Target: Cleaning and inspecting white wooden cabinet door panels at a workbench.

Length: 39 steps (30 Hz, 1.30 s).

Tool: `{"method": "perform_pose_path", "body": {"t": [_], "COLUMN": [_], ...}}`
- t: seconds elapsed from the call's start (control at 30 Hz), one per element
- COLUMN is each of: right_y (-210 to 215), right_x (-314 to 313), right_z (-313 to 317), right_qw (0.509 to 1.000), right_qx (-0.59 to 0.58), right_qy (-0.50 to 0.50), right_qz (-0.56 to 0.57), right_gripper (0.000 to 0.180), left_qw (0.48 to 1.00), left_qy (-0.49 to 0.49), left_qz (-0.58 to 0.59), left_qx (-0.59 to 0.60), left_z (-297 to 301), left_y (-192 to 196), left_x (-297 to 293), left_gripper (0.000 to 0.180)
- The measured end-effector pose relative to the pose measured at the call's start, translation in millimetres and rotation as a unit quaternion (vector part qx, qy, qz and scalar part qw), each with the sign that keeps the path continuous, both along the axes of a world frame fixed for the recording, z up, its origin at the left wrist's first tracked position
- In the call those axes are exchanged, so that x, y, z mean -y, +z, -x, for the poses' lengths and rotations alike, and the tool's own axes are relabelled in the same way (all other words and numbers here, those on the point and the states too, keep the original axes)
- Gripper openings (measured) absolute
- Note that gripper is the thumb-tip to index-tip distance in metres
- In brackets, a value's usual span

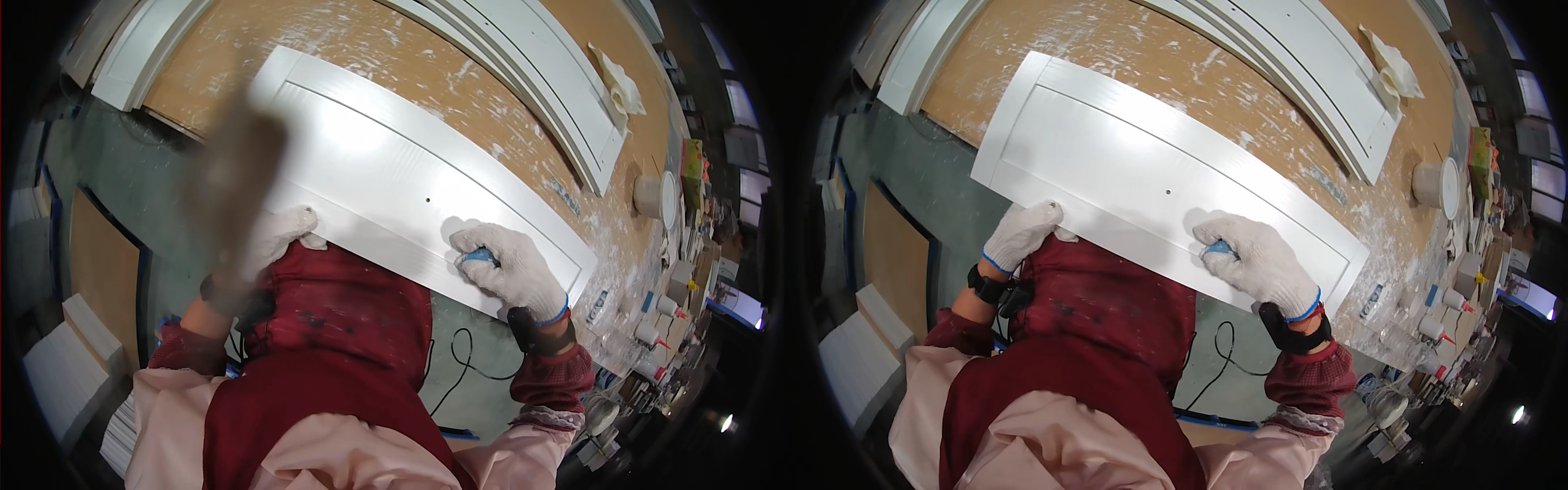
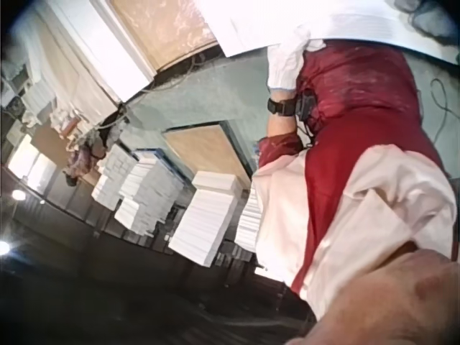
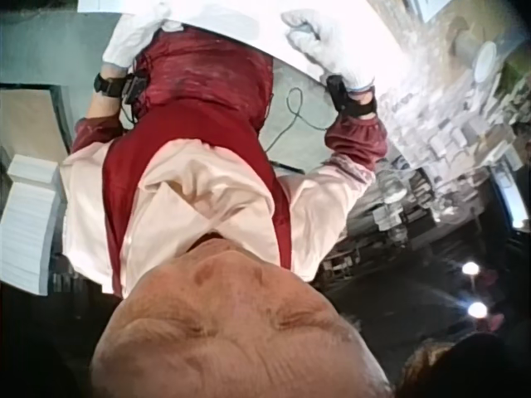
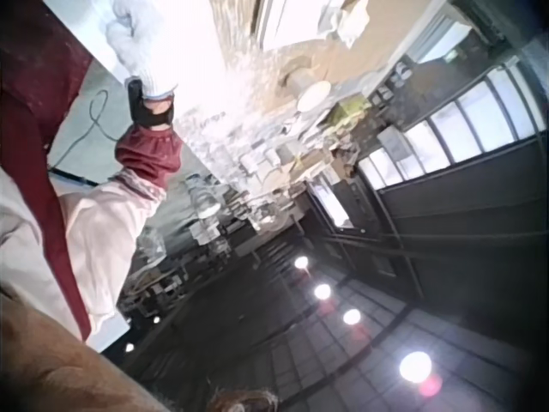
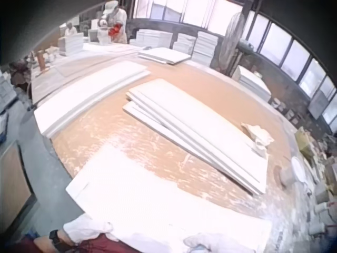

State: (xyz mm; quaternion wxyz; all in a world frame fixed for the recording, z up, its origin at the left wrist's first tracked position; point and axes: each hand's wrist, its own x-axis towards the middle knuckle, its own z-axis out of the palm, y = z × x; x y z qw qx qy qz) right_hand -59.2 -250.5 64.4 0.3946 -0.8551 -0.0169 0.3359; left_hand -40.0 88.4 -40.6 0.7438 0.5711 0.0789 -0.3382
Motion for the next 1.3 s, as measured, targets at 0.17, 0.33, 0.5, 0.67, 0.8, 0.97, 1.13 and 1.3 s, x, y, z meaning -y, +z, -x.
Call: {"method": "perform_pose_path", "body": {"t": [0.17,0.33,0.5,0.67,0.8,0.97,1.13,1.3], "right_y": [-1.2,-2.5,-0.1,-2.4,-3.9,4.7,9.6,1.9], "right_x": [20.7,37.1,53.4,72.0,85.1,97.2,111.7,132.8], "right_z": [12.8,23.7,35.1,50.1,60.1,68.3,78.7,92.5], "right_qw": [0.999,0.999,0.998,0.996,0.996,0.989,0.981,0.984], "right_qx": [-0.027,-0.031,-0.025,-0.028,-0.004,-0.062,-0.086,-0.058], "right_qy": [-0.030,-0.040,-0.054,-0.086,-0.094,-0.132,-0.169,-0.160], "right_qz": [-0.004,0.004,0.010,0.012,0.005,0.035,0.050,0.044], "right_gripper": [0.031,0.033,0.033,0.034,0.032,0.034,0.034,0.033], "left_qw": [0.999,0.993,0.996,0.996,0.998,0.997,0.996,0.996], "left_qy": [0.003,-0.015,-0.003,-0.005,-0.037,-0.006,0.078,0.088], "left_qz": [0.014,0.013,-0.008,-0.014,-0.017,-0.047,0.045,0.018], "left_qx": [0.038,0.117,0.091,0.092,0.043,0.058,-0.009,0.003], "left_z": [2.3,6.3,6.5,4.5,4.9,5.0,3.4,4.9], "left_y": [-12.9,-50.3,-60.4,-71.3,-89.5,-79.5,-52.6,-54.3], "left_x": [-6.1,-29.3,-36.5,-39.2,-55.0,-49.6,-29.7,-30.7], "left_gripper": [0.019,0.025,0.042,0.049,0.050,0.050,0.048,0.045]}}
